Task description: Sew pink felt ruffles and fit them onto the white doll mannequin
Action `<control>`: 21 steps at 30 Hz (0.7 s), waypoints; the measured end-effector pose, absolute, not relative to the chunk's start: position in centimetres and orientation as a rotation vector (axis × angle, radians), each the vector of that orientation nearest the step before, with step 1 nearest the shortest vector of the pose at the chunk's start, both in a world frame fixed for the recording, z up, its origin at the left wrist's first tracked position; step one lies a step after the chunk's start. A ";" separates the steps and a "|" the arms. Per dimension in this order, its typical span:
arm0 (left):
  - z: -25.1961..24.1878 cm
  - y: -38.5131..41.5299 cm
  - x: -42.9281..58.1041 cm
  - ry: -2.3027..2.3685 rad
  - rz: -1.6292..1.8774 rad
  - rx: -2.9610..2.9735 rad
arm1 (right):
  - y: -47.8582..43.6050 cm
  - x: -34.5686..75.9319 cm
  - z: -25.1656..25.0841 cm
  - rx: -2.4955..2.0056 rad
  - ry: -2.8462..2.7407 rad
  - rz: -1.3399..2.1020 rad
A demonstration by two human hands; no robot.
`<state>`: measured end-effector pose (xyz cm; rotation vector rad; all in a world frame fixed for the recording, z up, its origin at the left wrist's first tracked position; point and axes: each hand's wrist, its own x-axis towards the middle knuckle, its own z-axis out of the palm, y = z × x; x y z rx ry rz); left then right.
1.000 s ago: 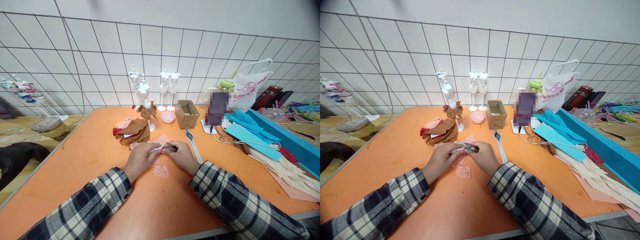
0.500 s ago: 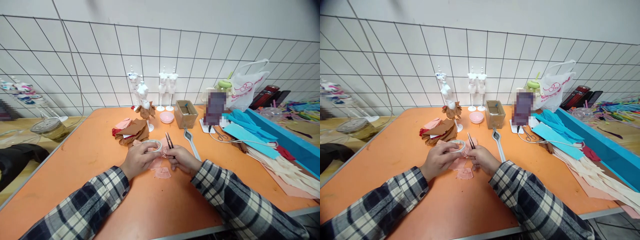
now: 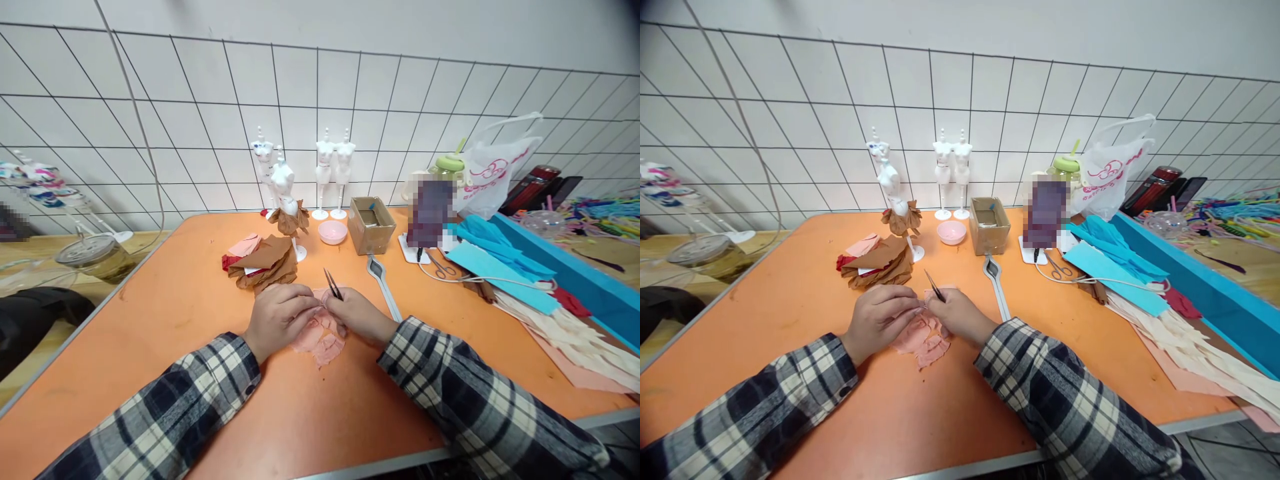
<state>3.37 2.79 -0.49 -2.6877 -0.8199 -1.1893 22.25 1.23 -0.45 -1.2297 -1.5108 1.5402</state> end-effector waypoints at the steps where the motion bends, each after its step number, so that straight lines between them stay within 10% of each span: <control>1: -0.6 3.0 3.2 -0.775 -1.219 -2.722 | 1.2 22.2 -0.4 -1.215 -1.440 1.620; 7: -0.8 3.8 2.6 -0.716 -1.229 -2.973 | 2.1 22.9 -0.6 -1.249 -1.228 1.656; 15: -0.5 3.5 3.3 -1.219 -1.166 -2.957 | 2.5 24.2 -0.3 -1.280 -1.702 0.780; 21: -0.7 4.1 3.1 -1.429 -1.405 -2.785 | 3.4 24.0 -2.1 -1.133 -1.195 1.348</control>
